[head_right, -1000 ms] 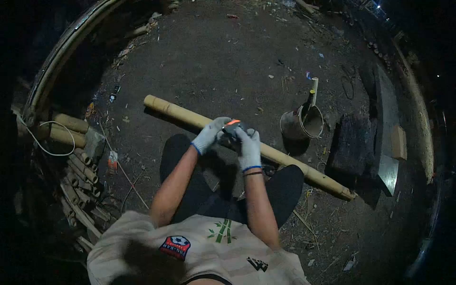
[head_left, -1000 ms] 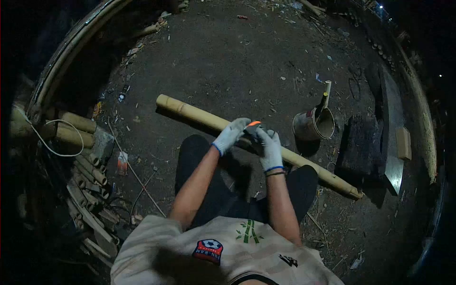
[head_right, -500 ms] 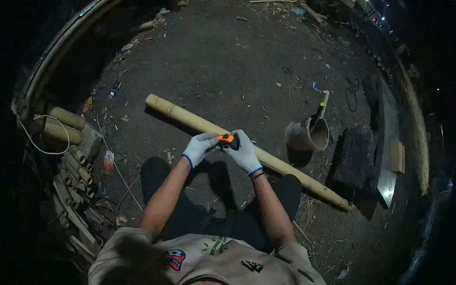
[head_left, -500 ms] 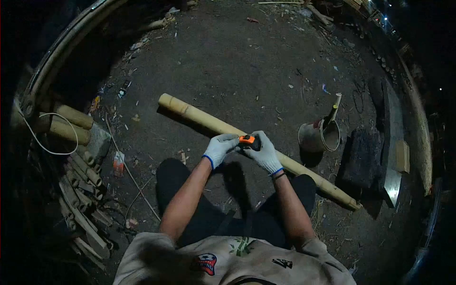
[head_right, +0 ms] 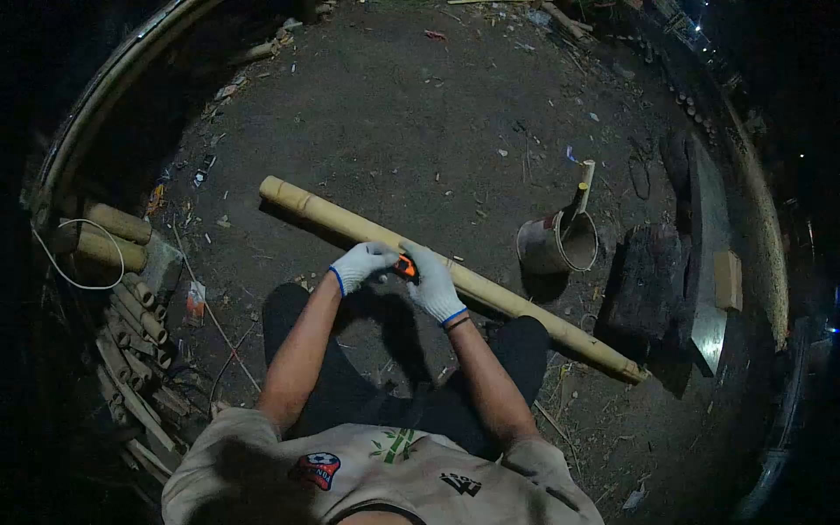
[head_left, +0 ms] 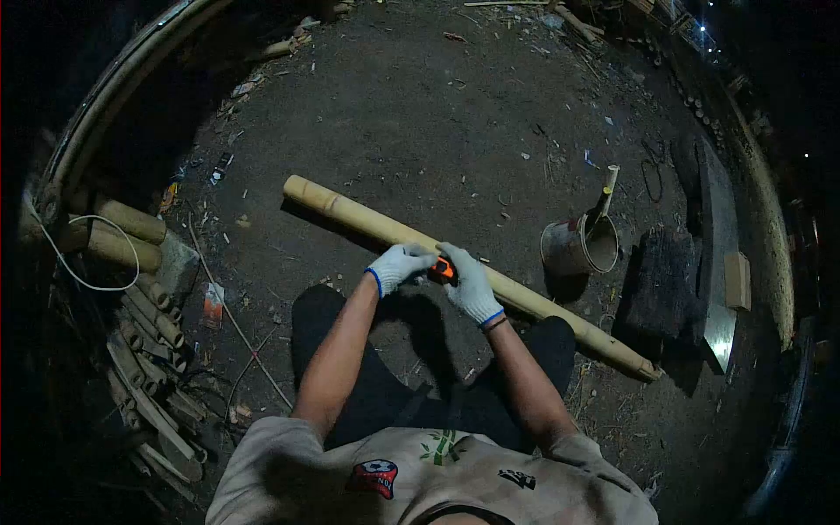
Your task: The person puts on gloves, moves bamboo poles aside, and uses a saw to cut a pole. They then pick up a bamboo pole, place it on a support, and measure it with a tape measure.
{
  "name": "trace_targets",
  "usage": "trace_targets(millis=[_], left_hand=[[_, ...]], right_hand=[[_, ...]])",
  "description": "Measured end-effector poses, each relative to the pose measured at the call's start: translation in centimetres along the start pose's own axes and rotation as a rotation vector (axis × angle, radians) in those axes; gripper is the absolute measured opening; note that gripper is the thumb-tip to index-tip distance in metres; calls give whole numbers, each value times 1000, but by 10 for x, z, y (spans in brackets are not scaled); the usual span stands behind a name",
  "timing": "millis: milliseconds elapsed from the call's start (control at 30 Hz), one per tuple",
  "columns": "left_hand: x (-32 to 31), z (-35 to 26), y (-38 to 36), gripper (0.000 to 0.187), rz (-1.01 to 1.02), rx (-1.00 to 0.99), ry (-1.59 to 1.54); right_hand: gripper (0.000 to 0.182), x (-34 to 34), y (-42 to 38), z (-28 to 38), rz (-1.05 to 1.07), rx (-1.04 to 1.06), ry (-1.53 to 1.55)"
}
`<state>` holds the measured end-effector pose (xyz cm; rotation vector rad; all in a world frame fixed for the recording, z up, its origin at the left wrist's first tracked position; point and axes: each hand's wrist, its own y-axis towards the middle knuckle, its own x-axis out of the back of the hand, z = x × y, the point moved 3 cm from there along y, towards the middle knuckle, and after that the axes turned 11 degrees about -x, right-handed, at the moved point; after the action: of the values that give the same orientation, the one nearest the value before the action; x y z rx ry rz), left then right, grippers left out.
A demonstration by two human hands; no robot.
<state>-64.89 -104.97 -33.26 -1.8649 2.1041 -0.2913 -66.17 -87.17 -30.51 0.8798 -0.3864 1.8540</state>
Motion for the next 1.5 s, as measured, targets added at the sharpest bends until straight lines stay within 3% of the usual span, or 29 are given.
trace_targets(millis=[100,233,433,467,533,700,833,1000,1100,1300,1433,1500], left_hand=[[0,-6,-3,26,36,-70,76],[-3,-14,-8,21,47,-85,144],[34,-24,-4,23,-288,-235,-244],[36,-26,-4,23,-291,-238,-244],[43,-30,-5,23,-482,-302,-160],[52,-32,-4,31,-604,-364,-89],[87,-31,-12,26,-821,-451,-145],[146,-7,-17,24,-1047,-561,-255],[160,5,-15,22,-1043,-547,-332],[155,0,-12,19,-1006,-574,-306],[153,-1,-13,19,-1029,-512,-313],[152,-3,-15,18,-1080,-593,-359]], right_hand=[[60,3,-3,2,120,-42,29],[61,-3,-10,-15,96,-80,17],[61,1,-15,-56,211,-189,-37],[56,13,-16,-39,250,-209,59],[53,16,-17,-25,287,-235,116],[46,-6,-22,-25,380,-261,366],[52,2,-29,-30,383,-246,373],[49,23,-35,-41,567,-430,197],[44,31,-42,-47,612,-464,253],[33,48,-71,-82,638,-550,-93],[33,42,-90,-94,681,-629,53],[29,44,-87,-91,618,-611,27]])
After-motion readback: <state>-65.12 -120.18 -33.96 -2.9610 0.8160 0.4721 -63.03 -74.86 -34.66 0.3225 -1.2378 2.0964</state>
